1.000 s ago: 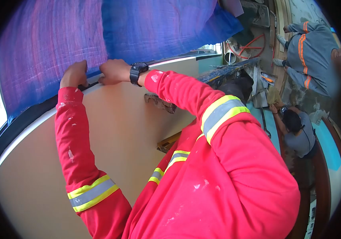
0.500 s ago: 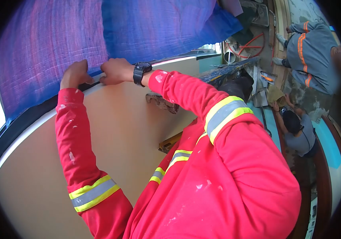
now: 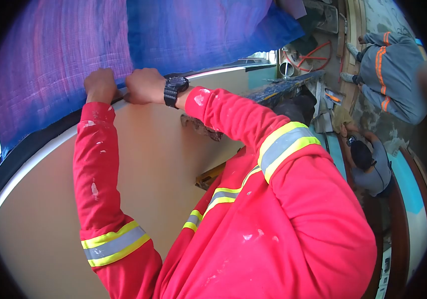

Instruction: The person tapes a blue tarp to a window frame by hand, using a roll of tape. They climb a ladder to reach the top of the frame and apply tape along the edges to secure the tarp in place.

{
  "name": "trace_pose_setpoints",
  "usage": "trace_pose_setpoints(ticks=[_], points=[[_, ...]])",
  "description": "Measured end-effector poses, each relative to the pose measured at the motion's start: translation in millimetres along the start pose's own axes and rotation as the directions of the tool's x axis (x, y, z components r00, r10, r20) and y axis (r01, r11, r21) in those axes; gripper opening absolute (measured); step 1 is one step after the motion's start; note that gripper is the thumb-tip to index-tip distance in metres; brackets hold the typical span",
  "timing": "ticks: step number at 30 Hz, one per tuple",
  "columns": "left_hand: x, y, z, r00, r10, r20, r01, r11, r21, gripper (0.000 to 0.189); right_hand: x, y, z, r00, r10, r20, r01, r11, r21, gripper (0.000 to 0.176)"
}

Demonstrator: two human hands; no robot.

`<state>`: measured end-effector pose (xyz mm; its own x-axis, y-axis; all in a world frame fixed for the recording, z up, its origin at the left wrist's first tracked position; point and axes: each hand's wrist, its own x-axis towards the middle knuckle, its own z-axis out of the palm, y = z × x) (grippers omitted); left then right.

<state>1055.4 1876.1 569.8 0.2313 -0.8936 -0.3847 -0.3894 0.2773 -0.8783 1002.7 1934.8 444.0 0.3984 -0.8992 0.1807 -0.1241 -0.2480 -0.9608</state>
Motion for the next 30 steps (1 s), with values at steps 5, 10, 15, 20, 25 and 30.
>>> trace_pose_setpoints(ticks=[5, 10, 15, 20, 25, 30], points=[[-2, 1, 0, 1.000, -0.016, 0.005, 0.016, 0.999, -0.032, 0.040, -13, 35, 1, 0.999, 0.039, 0.013, -0.039, 0.999, -0.003, 0.045], [-4, 1, 0, 1.000, -0.023, 0.010, 0.024, 0.998, -0.056, 0.036, -27, 68, 3, 1.000, 0.025, -0.006, -0.025, 1.000, 0.000, 0.052], [-2, 1, 2, 1.000, -0.019, -0.010, 0.019, 0.998, -0.062, 0.032, -51, 125, 0, 0.998, -0.043, -0.054, 0.045, 0.998, 0.039, 0.051], [2, 0, 4, 1.000, -0.032, 0.000, 0.031, 0.997, -0.074, 0.031, -68, 173, 9, 0.987, -0.055, -0.151, 0.071, 0.992, 0.105, 0.048], [3, 0, 7, 1.000, -0.029, 0.007, 0.029, 0.998, -0.060, 0.032, -47, 176, 37, 0.973, 0.192, -0.125, -0.192, 0.981, 0.014, 0.047], [3, -1, 5, 0.999, -0.029, 0.026, 0.031, 0.997, -0.067, 0.042, -11, 164, 47, 0.908, 0.419, 0.020, -0.416, 0.906, -0.077, 0.049]])
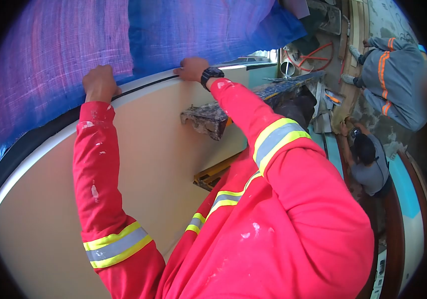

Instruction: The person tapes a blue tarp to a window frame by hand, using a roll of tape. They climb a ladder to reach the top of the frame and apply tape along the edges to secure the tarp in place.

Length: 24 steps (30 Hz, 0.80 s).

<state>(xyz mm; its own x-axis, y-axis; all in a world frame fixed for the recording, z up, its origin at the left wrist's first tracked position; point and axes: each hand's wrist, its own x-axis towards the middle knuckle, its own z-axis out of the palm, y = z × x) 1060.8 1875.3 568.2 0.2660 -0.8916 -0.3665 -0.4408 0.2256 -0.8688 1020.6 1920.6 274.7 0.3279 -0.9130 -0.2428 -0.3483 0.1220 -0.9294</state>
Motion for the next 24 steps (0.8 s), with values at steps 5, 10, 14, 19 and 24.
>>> trace_pose_setpoints(ticks=[5, 10, 14, 19, 24], points=[[6, 0, 3, 0.999, 0.009, 0.039, -0.009, 1.000, 0.011, 0.056, 5, -20, -5, 0.998, 0.054, 0.014, -0.053, 0.994, -0.095, 0.043], [6, 2, 3, 1.000, 0.010, 0.025, -0.010, 1.000, 0.020, 0.057, 1, -40, -3, 0.998, 0.038, -0.046, -0.045, 0.983, -0.179, 0.033], [9, 0, 9, 1.000, 0.016, -0.001, -0.016, 1.000, 0.011, 0.056, 1, -43, 3, 0.996, 0.035, -0.087, -0.048, 0.986, -0.158, 0.030], [5, 2, 8, 0.998, 0.034, -0.043, -0.034, 0.999, -0.003, 0.032, 3, -43, 3, 0.997, 0.051, -0.050, -0.058, 0.985, -0.165, 0.033], [4, 4, 8, 0.997, 0.042, -0.063, -0.043, 0.999, -0.003, 0.022, 2, -43, -2, 0.994, 0.110, 0.024, -0.104, 0.978, -0.181, 0.039]])
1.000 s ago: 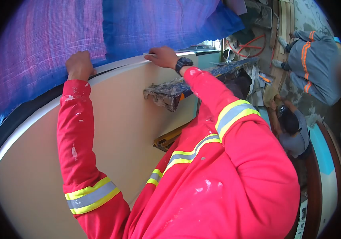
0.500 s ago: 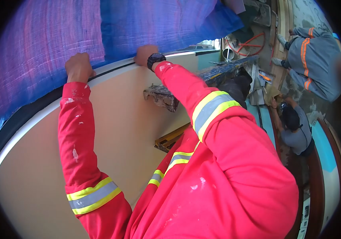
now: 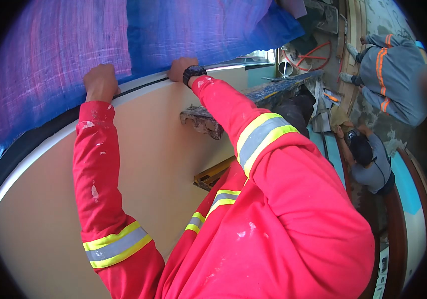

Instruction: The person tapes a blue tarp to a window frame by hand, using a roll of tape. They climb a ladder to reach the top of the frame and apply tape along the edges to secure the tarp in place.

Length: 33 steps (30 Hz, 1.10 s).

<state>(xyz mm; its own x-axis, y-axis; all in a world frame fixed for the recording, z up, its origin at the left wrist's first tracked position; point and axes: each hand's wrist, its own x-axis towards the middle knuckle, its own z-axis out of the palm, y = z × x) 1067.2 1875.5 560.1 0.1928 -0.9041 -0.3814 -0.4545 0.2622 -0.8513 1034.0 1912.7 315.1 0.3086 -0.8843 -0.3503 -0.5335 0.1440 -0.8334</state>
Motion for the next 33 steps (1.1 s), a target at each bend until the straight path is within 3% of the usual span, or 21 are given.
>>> trace_pose_setpoints(ticks=[12, 24, 33], points=[[0, 0, -1, 1.000, 0.007, 0.006, -0.008, 1.000, 0.005, 0.023, -3, 12, 0, 0.998, -0.031, 0.050, 0.031, 0.999, -0.006, 0.043], [1, 0, 2, 1.000, 0.004, -0.005, -0.004, 1.000, -0.001, 0.023, -2, 12, 7, 1.000, 0.016, -0.017, -0.015, 0.998, 0.066, 0.046], [-1, 0, 2, 1.000, 0.004, -0.020, -0.004, 1.000, -0.008, 0.021, 4, 1, 7, 0.999, 0.008, -0.037, -0.009, 1.000, -0.019, 0.043]])
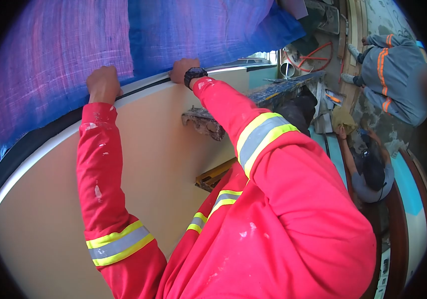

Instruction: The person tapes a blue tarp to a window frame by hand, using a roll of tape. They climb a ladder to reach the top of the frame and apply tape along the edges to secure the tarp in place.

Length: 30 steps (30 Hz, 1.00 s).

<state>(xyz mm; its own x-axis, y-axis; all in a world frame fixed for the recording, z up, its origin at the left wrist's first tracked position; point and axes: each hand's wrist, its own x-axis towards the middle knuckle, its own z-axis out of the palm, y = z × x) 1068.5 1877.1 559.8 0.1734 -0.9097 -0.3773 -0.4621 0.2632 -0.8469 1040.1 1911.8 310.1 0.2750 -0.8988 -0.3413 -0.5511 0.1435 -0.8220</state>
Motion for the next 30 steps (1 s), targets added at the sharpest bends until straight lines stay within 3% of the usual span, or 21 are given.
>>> trace_pose_setpoints(ticks=[5, 8, 10, 11, 12, 13, 14, 16, 17, 20, 23, 26, 30], points=[[3, 0, 6, 1.000, 0.021, -0.009, -0.021, 1.000, -0.011, 0.020, 0, -1, -2, 1.000, -0.012, 0.009, 0.012, 1.000, 0.011, 0.042], [6, 10, 23, 0.992, 0.024, -0.121, -0.040, 0.991, -0.127, 0.029, -1, -2, -5, 1.000, -0.026, 0.004, 0.026, 0.999, 0.030, 0.042], [-6, 31, 17, 0.985, 0.022, -0.168, -0.076, 0.944, -0.321, 0.022, -3, 0, -7, 1.000, -0.027, 0.011, 0.026, 0.999, 0.026, 0.043], [-8, 44, 22, 0.966, -0.030, -0.255, -0.110, 0.849, -0.516, 0.019, -3, -1, -6, 0.999, -0.032, 0.020, 0.031, 0.999, 0.020, 0.044], [-7, 59, 31, 0.937, -0.103, -0.334, -0.164, 0.715, -0.680, 0.017, -1, -2, -7, 0.999, -0.037, 0.025, 0.037, 0.999, 0.012, 0.044], [-1, 77, 43, 0.936, -0.237, -0.260, -0.174, 0.329, -0.928, 0.017, 0, -3, -7, 0.999, -0.033, 0.041, 0.033, 0.999, 0.010, 0.046], [4, 92, 53, 0.935, -0.324, -0.142, -0.191, -0.127, -0.973, 0.017, 0, -3, -5, 0.998, -0.027, 0.059, 0.026, 1.000, 0.010, 0.047], [-2, 114, 60, 0.811, -0.577, 0.094, -0.328, -0.581, -0.745, 0.019, 5, -2, -8, 0.996, -0.019, 0.087, 0.021, 1.000, -0.020, 0.049], [-8, 122, 61, 0.735, -0.628, 0.257, -0.427, -0.722, -0.544, 0.021, 6, -3, -6, 0.994, -0.018, 0.107, 0.022, 0.999, -0.040, 0.049], [-9, 139, 45, 0.445, -0.857, 0.260, -0.541, -0.488, -0.685, 0.032, 8, 3, -3, 0.994, -0.079, 0.081, 0.084, 0.994, -0.071, 0.050], [-7, 137, 27, 0.371, -0.771, 0.518, -0.478, -0.637, -0.605, 0.039, 13, 10, 4, 0.988, -0.138, 0.065, 0.143, 0.986, -0.089, 0.047], [12, 143, 35, 0.304, -0.759, 0.576, -0.587, -0.625, -0.514, 0.040, 23, 22, 19, 0.978, -0.205, 0.021, 0.206, 0.973, -0.108, 0.040], [25, 148, 45, 0.259, -0.796, 0.548, -0.488, -0.597, -0.637, 0.037, 35, 34, 16, 0.941, -0.338, 0.031, 0.339, 0.932, -0.127, 0.031]])
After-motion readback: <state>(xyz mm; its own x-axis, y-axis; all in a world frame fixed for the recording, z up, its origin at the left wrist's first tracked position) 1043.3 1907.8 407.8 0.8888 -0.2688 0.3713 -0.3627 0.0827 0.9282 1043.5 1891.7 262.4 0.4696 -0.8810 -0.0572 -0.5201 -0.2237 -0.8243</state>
